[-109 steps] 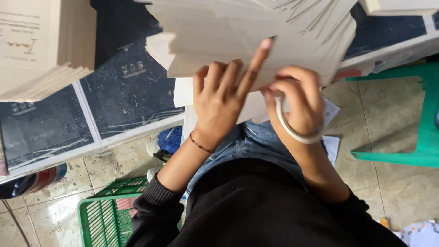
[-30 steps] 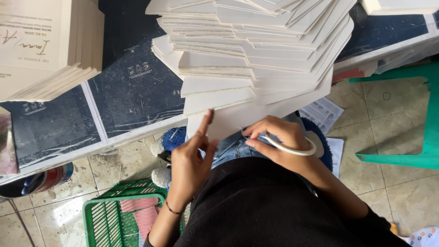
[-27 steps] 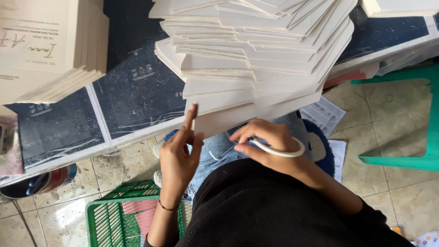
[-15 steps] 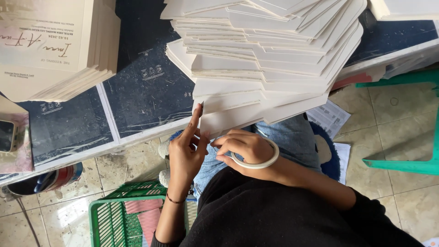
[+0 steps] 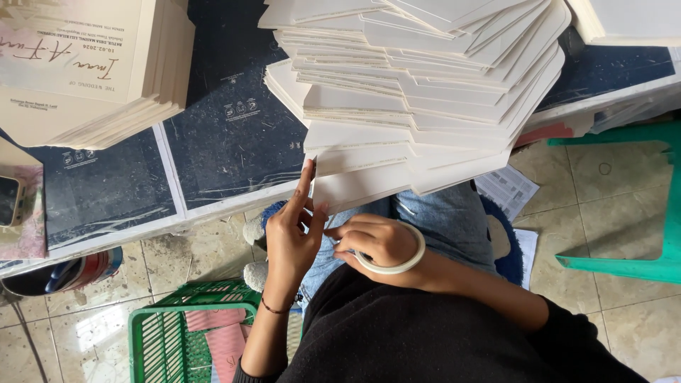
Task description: A person is flipping through a large stack of white paper cards, likely counting or inspecting them, and then gathers the stack together.
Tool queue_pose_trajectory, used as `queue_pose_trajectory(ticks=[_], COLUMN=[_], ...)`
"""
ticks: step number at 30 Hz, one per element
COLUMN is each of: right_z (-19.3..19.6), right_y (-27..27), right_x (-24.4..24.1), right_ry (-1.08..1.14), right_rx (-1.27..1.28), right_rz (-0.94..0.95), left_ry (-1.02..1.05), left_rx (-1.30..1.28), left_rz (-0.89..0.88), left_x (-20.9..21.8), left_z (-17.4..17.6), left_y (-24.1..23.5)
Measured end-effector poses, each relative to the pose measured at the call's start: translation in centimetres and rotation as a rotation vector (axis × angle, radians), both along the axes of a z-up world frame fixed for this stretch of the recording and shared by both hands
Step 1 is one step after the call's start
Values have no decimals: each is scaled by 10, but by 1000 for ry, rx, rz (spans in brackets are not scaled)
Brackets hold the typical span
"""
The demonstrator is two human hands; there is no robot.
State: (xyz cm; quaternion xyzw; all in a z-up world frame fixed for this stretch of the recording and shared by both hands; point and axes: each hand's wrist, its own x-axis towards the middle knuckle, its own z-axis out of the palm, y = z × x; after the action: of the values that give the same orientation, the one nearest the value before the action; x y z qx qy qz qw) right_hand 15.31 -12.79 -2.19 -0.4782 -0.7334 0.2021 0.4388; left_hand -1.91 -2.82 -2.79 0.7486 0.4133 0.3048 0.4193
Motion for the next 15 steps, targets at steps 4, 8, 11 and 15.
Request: queue_pose_trajectory(ticks=[4,8,11,15], right_z=[-14,3,7,6], right_y=[-3,0,-1,0], right_x=[-9,-8,-9,-10], right_ry=[13,64,140,249], right_rx=[-2,-34,-34,-42], right_rz=[15,52,109,181], left_ry=[4,16,7,-17], left_rx=[-4,-8,-21,-36], left_rz=[10,5,-5,-13], left_x=[0,-1,-1,-2], left_z=[1,3,4,0], left_y=[-2,-1,-1,0])
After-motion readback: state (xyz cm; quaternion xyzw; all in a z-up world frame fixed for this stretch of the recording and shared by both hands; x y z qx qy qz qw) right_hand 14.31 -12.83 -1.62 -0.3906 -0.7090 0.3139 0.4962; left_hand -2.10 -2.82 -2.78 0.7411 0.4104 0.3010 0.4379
